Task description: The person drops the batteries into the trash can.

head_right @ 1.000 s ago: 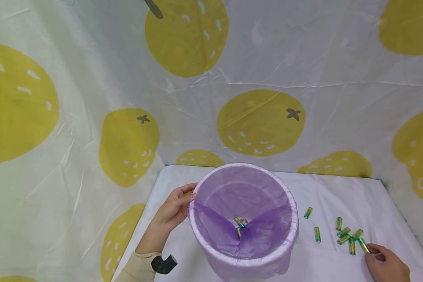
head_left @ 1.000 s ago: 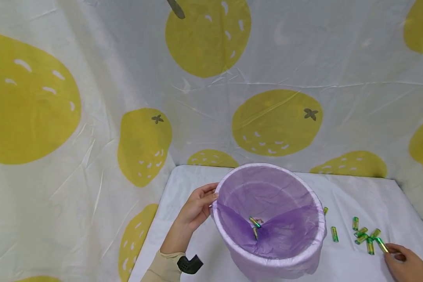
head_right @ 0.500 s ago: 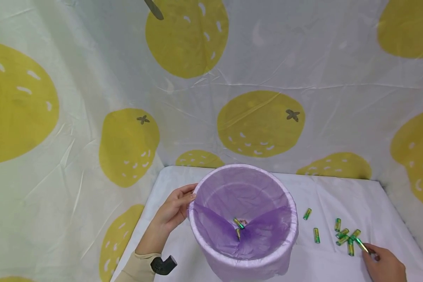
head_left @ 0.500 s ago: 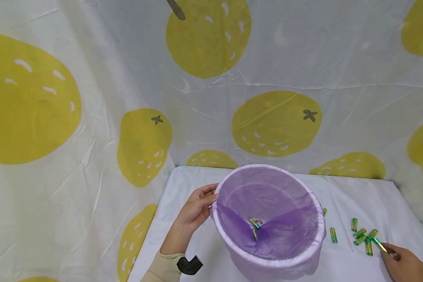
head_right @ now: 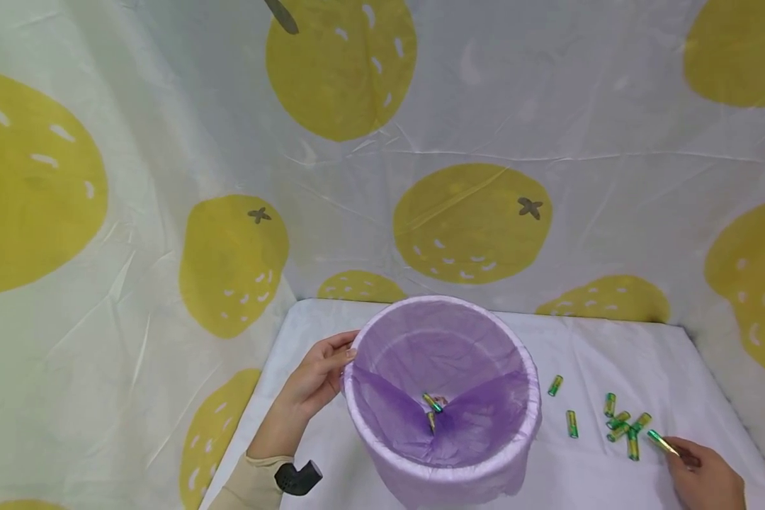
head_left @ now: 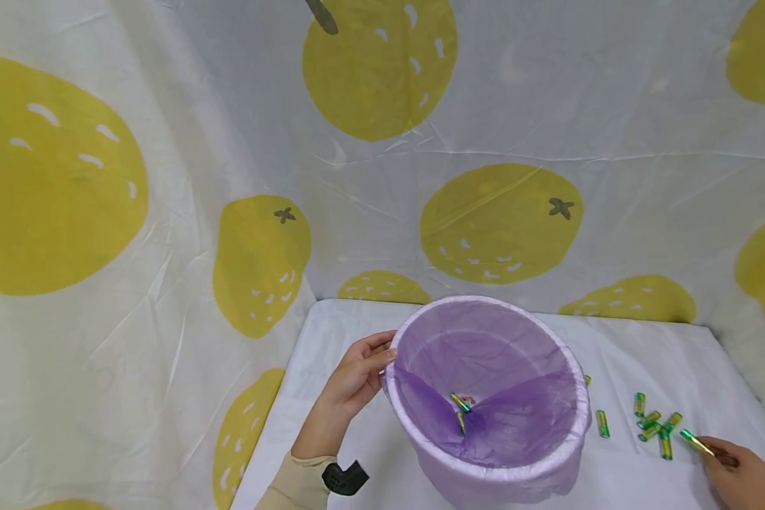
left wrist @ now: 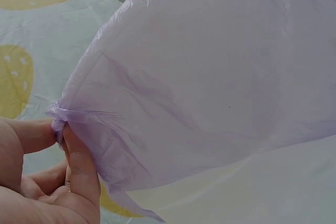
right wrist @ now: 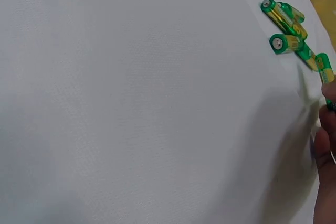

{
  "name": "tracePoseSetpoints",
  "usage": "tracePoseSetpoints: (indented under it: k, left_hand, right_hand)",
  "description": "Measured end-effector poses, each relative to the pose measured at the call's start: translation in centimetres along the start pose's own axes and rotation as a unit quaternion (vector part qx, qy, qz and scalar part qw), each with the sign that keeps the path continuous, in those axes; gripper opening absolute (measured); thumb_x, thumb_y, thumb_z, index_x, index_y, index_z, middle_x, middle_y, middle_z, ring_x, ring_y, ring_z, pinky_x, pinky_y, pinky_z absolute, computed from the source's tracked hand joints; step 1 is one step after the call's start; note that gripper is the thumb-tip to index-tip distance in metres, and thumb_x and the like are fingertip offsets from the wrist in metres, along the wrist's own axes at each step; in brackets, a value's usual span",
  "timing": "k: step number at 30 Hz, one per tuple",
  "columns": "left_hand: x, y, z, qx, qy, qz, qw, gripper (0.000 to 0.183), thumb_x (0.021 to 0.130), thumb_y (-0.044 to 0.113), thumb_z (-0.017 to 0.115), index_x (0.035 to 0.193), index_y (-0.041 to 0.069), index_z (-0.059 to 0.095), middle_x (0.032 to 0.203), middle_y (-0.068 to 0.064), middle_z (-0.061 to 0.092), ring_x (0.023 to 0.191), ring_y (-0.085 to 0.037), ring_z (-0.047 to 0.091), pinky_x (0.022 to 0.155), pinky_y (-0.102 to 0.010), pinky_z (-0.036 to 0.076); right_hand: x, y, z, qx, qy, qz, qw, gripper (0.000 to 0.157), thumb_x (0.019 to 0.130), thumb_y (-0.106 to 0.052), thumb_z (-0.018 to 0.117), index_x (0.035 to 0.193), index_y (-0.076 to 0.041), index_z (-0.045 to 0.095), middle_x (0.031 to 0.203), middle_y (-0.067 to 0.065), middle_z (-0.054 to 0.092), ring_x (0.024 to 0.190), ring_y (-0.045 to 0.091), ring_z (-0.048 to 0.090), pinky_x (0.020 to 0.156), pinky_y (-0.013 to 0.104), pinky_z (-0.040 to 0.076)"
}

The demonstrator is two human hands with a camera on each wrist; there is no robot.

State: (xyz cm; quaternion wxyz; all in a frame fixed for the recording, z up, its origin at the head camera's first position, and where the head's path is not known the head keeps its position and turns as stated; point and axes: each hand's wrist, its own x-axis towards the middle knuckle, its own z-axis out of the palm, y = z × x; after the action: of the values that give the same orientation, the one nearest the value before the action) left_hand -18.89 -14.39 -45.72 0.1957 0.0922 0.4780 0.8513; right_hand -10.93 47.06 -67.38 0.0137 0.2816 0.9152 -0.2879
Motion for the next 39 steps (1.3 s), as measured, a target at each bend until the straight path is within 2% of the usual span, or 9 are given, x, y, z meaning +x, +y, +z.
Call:
tracePoseSetpoints:
  k: [3,6,10,19,24,29,31,34,39]
  left_hand:
    - [0.0,0.0,0.0,-0.002,-0.001,0.001,1.0,0.04,0.101,-0.011,0.051,0.141,-0.014,0.046,0.111,-0.012,0.065,0.092,-0.017,0.068,0.075,-0.026,0.059]
    - [-0.1,0.0,0.0,-0.001,-0.003,0.003,1.0,0.04,0.101,-0.01,0.051,0.141,-0.014,0.047,0.112,-0.011,0.065,0.092,-0.017,0.068,0.075,-0.026,0.059]
    - [-0.1,-0.1,-0.1,-0.003,-0.005,0.002,1.0,0.04,0.101,-0.01,0.053,0.14,-0.013,0.047,0.112,-0.011,0.065,0.092,-0.016,0.068,0.075,-0.026,0.059]
    - [0.0,0.0,0.1,-0.005,0.002,0.008,1.0,0.04,0.101,-0.009,0.053,0.14,-0.013,0.048,0.111,-0.011,0.065,0.089,-0.016,0.068,0.072,-0.024,0.059]
    - [-0.1,0.1,0.0,-0.004,-0.002,0.003,1.0,0.039,0.1,-0.009,0.053,0.139,-0.013,0.048,0.11,-0.011,0.065,0.087,-0.015,0.067,0.071,-0.024,0.058]
    - [-0.1,0.1,0.3,0.004,-0.004,0.003,1.0,0.042,0.101,-0.008,0.053,0.141,-0.014,0.046,0.111,-0.012,0.065,0.09,-0.016,0.067,0.073,-0.025,0.059]
    - [-0.1,0.2,0.2,0.005,-0.002,0.003,1.0,0.042,0.101,-0.008,0.053,0.142,-0.014,0.045,0.112,-0.012,0.065,0.09,-0.017,0.067,0.073,-0.025,0.059]
    - [0.0,0.2,0.1,0.005,0.0,0.002,1.0,0.042,0.1,-0.009,0.053,0.141,-0.015,0.045,0.111,-0.013,0.065,0.09,-0.017,0.067,0.072,-0.025,0.059]
    - [-0.1,0.2,0.2,0.0,0.004,0.002,1.0,0.042,0.1,-0.009,0.053,0.141,-0.015,0.046,0.111,-0.012,0.065,0.09,-0.017,0.067,0.072,-0.025,0.059]
  right_hand:
    - [0.2,-0.3,-0.1,-0.006,-0.003,-0.008,1.0,0.032,0.096,-0.003,0.064,0.12,0.017,0.06,0.101,0.029,0.063,0.089,0.04,0.057,0.067,0.046,0.048]
    - [0.2,-0.7,-0.2,-0.001,-0.004,0.008,1.0,0.032,0.097,-0.004,0.062,0.124,0.015,0.06,0.116,0.035,0.057,0.098,0.046,0.054,0.073,0.055,0.048]
    - [0.1,-1.3,-0.3,0.005,-0.003,0.022,1.0,0.032,0.1,-0.004,0.056,0.127,0.014,0.059,0.122,0.037,0.053,0.102,0.049,0.053,0.073,0.055,0.05]
    - [-0.2,-3.1,-1.2,0.018,0.035,-0.041,0.998,0.033,0.106,-0.015,0.055,0.122,0.012,0.061,0.093,0.023,0.067,0.074,0.025,0.054,0.056,0.033,0.042]
    - [-0.3,-3.9,-1.7,0.052,0.021,-0.01,0.998,0.035,0.105,-0.014,0.057,0.125,0.013,0.06,0.085,0.018,0.071,0.061,0.008,0.056,0.048,0.026,0.044]
    - [-0.5,-4.4,-2.2,0.106,0.012,0.014,0.994,0.037,0.104,-0.011,0.06,0.131,0.014,0.057,0.095,0.025,0.072,0.057,-0.007,0.052,0.047,0.025,0.049]
    - [-0.6,-4.8,-2.5,0.121,0.016,0.006,0.992,0.037,0.103,-0.01,0.061,0.13,0.014,0.057,0.097,0.025,0.072,0.058,-0.009,0.052,0.048,0.023,0.05]
    - [-1.0,-5.7,-3.2,0.142,0.02,-0.01,0.99,0.037,0.103,-0.01,0.063,0.129,0.015,0.057,0.092,0.019,0.072,0.06,-0.01,0.053,0.05,0.02,0.051]
    - [-1.2,-6.6,-4.4,0.159,0.015,-0.05,0.986,0.042,0.105,-0.019,0.063,0.128,0.016,0.057,0.085,-0.007,0.069,0.064,-0.011,0.057,0.053,0.013,0.048]
